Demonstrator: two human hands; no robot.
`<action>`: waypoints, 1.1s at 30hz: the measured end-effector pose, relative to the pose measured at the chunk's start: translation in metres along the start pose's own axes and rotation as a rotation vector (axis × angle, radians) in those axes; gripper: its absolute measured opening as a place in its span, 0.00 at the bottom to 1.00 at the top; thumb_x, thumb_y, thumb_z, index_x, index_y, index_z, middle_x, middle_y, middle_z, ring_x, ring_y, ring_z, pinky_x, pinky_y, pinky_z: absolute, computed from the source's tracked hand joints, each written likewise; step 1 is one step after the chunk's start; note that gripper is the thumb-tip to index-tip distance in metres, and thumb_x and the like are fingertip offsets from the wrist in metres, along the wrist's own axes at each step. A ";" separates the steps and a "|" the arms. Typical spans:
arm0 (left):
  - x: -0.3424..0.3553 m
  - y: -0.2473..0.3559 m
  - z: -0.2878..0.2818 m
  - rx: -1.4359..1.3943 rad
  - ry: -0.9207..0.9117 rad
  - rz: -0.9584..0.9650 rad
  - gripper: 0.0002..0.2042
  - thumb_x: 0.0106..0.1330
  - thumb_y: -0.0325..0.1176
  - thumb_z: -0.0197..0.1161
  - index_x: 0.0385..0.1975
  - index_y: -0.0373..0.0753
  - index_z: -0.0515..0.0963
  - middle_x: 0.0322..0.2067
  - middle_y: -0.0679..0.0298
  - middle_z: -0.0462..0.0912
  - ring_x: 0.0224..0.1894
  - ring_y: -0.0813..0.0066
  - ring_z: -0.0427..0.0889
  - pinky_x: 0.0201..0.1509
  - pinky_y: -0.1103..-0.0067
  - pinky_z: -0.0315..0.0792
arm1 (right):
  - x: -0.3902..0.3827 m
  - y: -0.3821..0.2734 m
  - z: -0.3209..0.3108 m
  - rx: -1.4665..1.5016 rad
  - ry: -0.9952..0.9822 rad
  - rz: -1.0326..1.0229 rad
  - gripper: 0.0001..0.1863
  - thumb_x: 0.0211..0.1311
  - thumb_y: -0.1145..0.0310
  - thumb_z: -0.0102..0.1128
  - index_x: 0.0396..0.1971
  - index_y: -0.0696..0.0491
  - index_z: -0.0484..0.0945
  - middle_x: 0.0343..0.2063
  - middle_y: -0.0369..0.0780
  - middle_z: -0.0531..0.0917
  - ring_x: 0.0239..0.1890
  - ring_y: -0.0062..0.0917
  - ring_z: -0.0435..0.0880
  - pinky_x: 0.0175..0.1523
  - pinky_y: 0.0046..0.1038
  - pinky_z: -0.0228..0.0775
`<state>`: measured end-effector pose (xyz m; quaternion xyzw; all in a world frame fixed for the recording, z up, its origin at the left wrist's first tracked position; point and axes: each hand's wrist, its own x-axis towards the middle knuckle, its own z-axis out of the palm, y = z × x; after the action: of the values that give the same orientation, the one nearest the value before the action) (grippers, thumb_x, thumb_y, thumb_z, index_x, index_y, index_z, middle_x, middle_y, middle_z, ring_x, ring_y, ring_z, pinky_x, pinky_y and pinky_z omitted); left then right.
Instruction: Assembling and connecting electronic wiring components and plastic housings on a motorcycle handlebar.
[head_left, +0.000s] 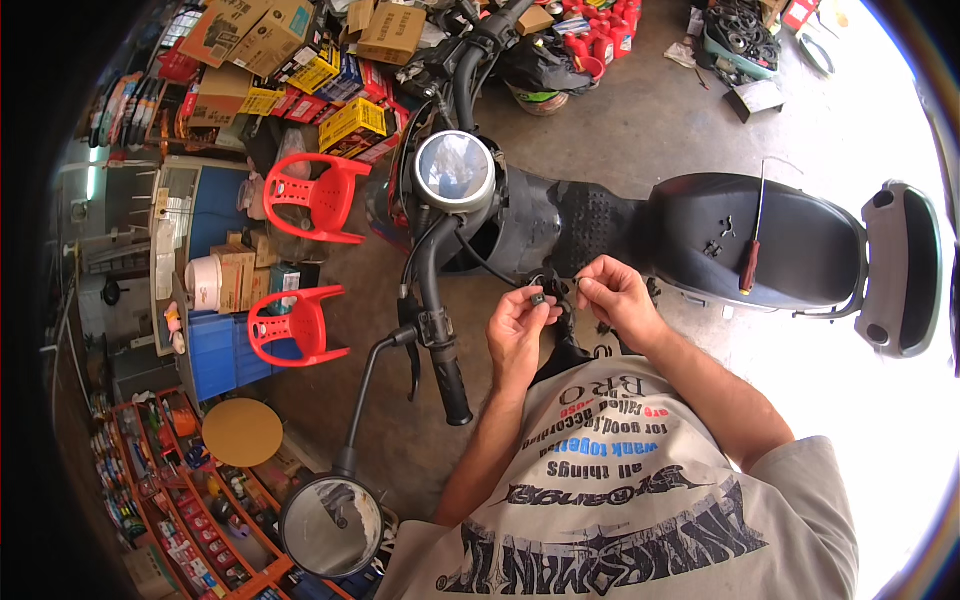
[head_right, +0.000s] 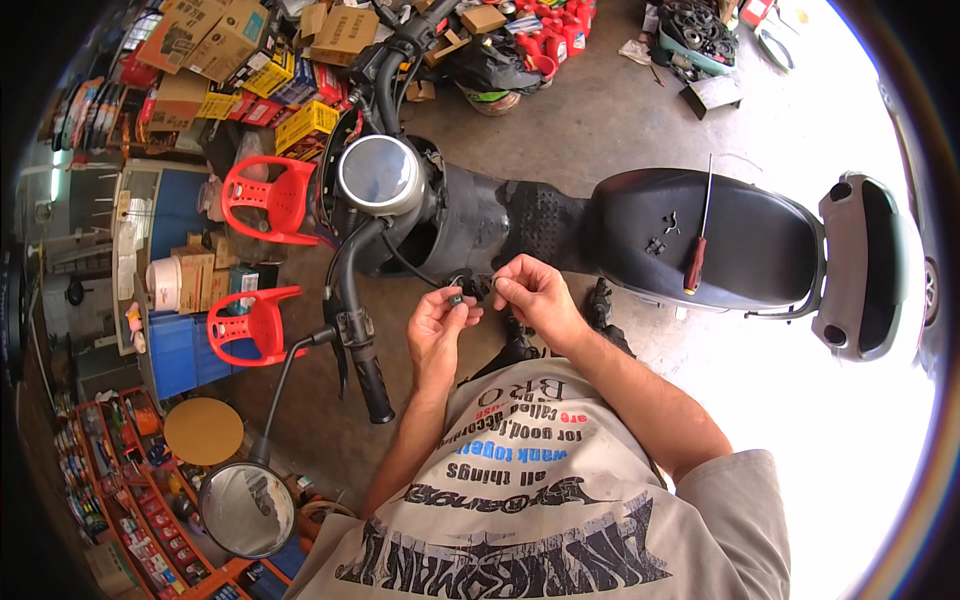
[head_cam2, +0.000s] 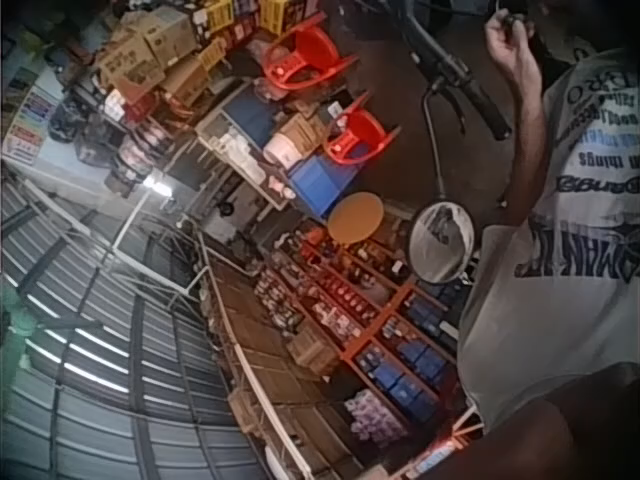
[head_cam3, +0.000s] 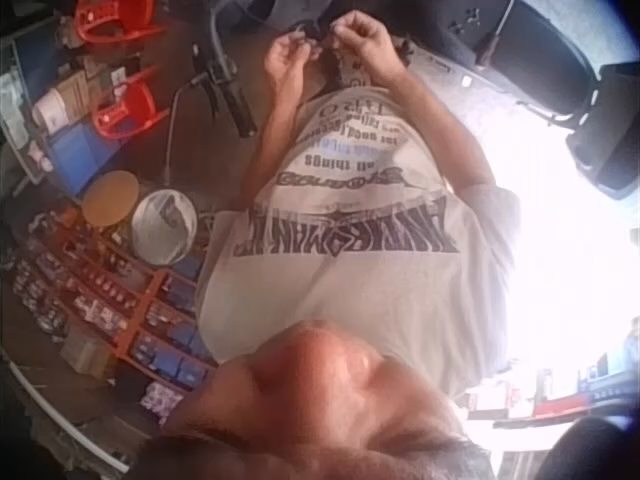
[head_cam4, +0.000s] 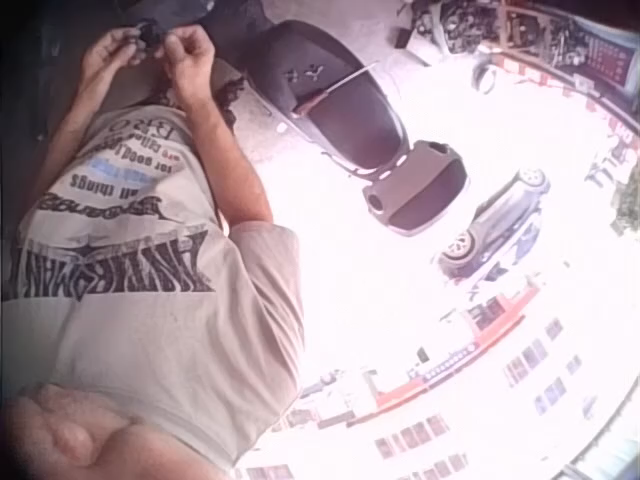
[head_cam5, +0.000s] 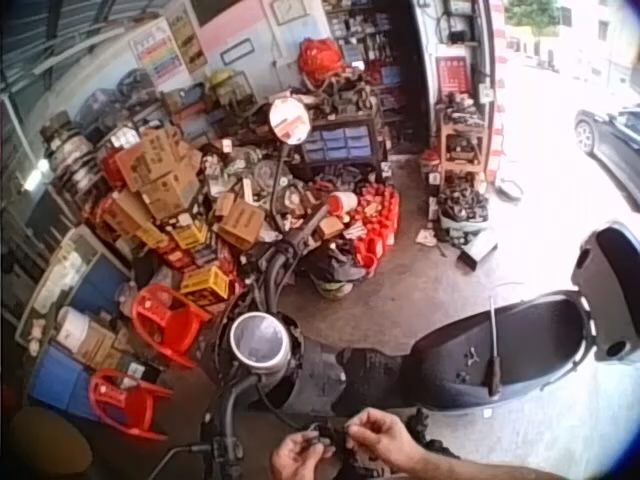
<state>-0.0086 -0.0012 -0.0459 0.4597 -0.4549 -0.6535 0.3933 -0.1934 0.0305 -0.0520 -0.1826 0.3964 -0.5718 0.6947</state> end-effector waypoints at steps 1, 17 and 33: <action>0.000 0.000 0.001 0.000 -0.002 0.001 0.11 0.69 0.24 0.60 0.49 0.31 0.73 0.40 0.55 0.83 0.38 0.69 0.85 0.45 0.77 0.80 | -0.001 -0.002 0.000 -0.169 0.042 -0.040 0.02 0.69 0.73 0.57 0.36 0.55 0.75 0.25 0.35 0.82 0.19 0.11 0.71 0.23 0.15 0.61; -0.001 0.002 0.002 0.094 0.041 0.002 0.11 0.70 0.25 0.58 0.50 0.34 0.74 0.40 0.58 0.83 0.36 0.75 0.84 0.43 0.79 0.79 | -0.082 -0.069 -0.268 -1.272 1.218 -0.226 0.07 0.63 0.66 0.61 0.34 0.53 0.78 0.28 0.44 0.85 0.34 0.41 0.86 0.40 0.37 0.75; -0.010 -0.004 0.007 0.033 0.025 -0.018 0.11 0.72 0.24 0.55 0.51 0.35 0.72 0.44 0.56 0.83 0.41 0.71 0.84 0.46 0.78 0.79 | -0.115 -0.064 -0.367 -1.647 1.234 0.124 0.10 0.67 0.64 0.53 0.43 0.52 0.72 0.37 0.49 0.85 0.43 0.48 0.84 0.46 0.47 0.74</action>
<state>-0.0132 0.0109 -0.0464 0.4784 -0.4565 -0.6437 0.3853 -0.5174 0.1936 -0.1951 -0.2560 0.9616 -0.0802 0.0580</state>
